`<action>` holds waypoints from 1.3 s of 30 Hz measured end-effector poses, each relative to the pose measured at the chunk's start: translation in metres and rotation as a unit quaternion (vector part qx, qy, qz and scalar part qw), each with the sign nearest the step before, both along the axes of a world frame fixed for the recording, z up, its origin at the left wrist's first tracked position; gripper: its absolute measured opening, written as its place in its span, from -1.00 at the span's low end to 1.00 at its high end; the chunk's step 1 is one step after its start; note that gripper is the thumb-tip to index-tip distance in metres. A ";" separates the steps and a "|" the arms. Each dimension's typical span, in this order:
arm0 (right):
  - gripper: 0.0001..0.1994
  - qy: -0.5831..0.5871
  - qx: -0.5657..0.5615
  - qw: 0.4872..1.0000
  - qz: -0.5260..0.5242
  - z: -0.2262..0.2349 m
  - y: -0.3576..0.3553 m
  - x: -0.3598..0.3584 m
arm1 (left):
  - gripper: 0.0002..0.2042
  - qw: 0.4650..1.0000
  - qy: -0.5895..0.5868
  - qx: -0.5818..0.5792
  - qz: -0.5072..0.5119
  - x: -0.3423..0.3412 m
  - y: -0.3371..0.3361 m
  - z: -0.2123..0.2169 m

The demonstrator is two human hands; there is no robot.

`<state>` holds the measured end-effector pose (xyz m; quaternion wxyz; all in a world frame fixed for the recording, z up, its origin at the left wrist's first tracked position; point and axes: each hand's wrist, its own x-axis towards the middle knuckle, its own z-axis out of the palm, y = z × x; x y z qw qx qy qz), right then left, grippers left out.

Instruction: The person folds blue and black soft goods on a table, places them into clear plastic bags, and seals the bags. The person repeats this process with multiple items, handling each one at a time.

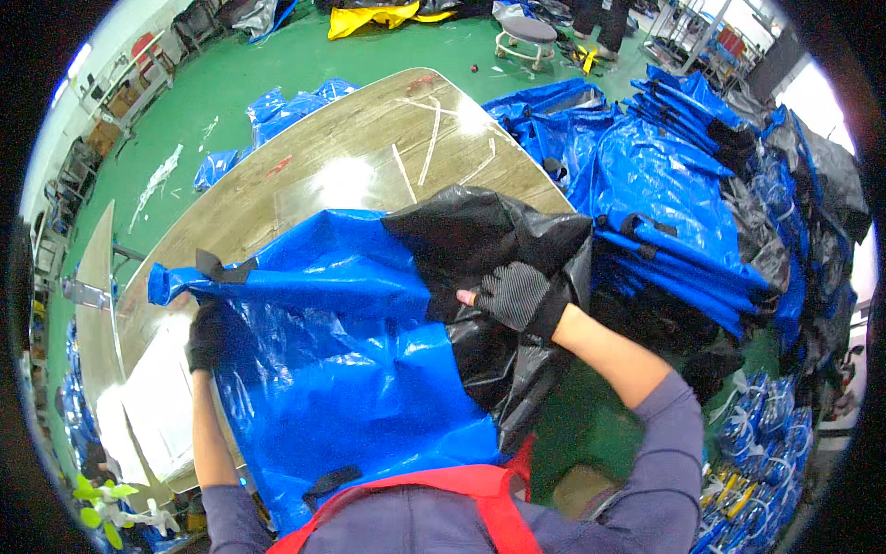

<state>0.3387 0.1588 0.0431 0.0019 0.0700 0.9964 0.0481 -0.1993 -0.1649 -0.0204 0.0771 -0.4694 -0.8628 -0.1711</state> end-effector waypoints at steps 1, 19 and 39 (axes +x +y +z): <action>-0.67 -0.008 -0.014 1.000 -0.004 -0.002 0.002 -0.006 | -0.58 0.985 -0.021 0.075 0.152 -0.012 -0.015 0.028; -0.08 -0.028 -0.376 0.926 0.021 0.081 0.130 -0.044 | -0.76 0.899 -0.047 0.122 -0.418 0.291 0.232 0.041; -0.79 0.359 0.220 0.902 -0.092 0.082 0.168 -0.148 | -0.20 0.896 -0.054 0.080 -0.433 0.289 0.308 0.009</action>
